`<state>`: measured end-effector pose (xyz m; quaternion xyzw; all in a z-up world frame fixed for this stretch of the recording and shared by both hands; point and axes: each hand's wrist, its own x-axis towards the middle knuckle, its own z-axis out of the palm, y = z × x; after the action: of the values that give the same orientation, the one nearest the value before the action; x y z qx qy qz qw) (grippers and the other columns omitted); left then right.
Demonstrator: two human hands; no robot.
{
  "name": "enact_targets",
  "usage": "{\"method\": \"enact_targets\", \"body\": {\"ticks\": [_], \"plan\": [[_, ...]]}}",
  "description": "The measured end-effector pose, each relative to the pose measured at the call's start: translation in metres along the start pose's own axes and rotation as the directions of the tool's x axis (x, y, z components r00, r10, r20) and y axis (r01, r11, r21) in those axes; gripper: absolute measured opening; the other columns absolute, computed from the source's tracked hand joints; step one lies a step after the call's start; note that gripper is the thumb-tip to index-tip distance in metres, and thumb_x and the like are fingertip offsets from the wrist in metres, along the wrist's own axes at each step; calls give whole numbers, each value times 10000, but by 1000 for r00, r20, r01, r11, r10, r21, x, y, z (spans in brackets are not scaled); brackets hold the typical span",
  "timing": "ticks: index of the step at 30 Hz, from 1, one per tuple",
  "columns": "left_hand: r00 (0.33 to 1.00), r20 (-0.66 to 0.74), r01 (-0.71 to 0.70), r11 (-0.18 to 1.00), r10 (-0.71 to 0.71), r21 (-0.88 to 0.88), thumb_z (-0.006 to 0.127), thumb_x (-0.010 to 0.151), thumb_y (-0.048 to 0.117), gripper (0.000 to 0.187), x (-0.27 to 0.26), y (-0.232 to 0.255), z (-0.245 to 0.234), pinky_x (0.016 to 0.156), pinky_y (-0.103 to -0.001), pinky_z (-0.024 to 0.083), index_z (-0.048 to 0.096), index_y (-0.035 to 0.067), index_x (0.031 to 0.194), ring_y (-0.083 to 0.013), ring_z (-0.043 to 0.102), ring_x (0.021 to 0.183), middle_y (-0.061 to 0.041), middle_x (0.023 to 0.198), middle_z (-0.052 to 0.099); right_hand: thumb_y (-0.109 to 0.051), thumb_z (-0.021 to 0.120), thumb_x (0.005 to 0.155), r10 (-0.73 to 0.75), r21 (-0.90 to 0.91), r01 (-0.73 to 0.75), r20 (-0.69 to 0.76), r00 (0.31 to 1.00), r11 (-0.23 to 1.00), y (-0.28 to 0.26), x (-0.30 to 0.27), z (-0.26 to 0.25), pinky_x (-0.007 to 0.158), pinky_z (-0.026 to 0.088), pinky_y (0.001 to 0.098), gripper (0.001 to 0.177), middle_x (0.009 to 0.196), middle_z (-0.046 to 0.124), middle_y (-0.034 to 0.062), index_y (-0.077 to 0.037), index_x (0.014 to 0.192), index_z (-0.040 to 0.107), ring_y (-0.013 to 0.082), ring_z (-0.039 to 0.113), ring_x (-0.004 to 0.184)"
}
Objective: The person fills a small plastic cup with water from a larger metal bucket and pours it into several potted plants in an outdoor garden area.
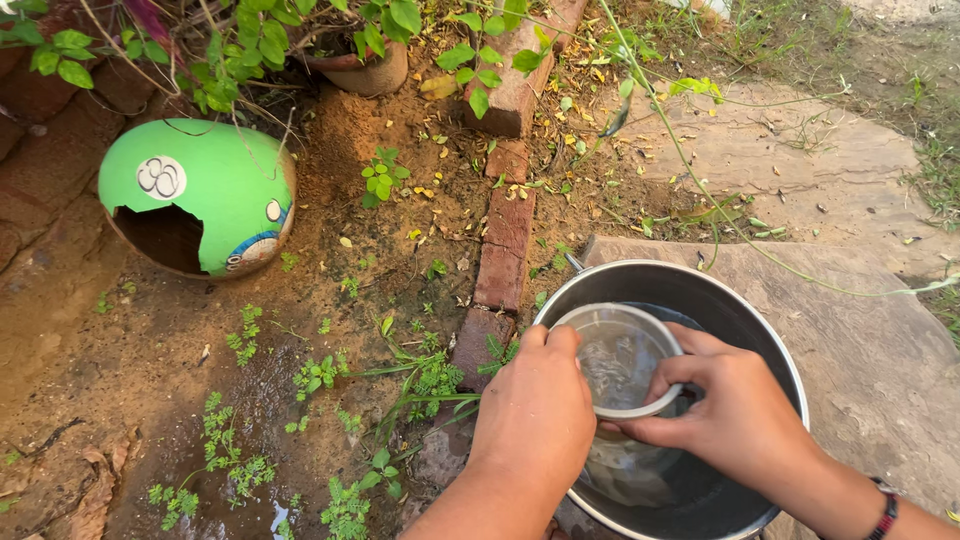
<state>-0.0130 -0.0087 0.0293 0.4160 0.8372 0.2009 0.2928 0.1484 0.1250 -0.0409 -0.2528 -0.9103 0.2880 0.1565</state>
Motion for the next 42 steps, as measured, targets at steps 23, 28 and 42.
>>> {"method": "enact_targets", "body": {"ticks": [23, 28, 42], "plan": [[918, -390, -269, 829, 68, -489, 500, 995, 394, 581, -38, -30, -66, 968, -443, 509, 399, 61, 1460, -358, 651, 1191, -207, 1310, 645, -260, 961, 555, -182, -46, 178, -96, 979, 983, -88, 63, -48, 806, 583, 348, 313, 1190, 722, 162, -80, 718, 764, 255, 733, 1015], [907, -420, -214, 854, -6, -474, 486, 1010, 429, 618, -73, -60, -89, 1016, -440, 475, 353, 61, 1489, -353, 606, 1272, -223, 1374, 610, -242, 946, 522, -203, -3, 203, 15, 979, 979, -144, 81, -37, 654, 574, 335, 325, 951, 741, 62, -37, 668, 740, 195, 705, 811], [668, -673, -138, 836, -317, -531, 455, 983, 428, 606, -251, -157, -182, 777, -388, 651, 343, 126, 1496, -220, 646, 1175, -103, 1367, 582, -345, 939, 579, -751, 291, 715, 19, 660, 636, -360, 100, 39, 712, 571, 346, 354, 934, 753, 100, -59, 696, 766, 202, 734, 788]]}}
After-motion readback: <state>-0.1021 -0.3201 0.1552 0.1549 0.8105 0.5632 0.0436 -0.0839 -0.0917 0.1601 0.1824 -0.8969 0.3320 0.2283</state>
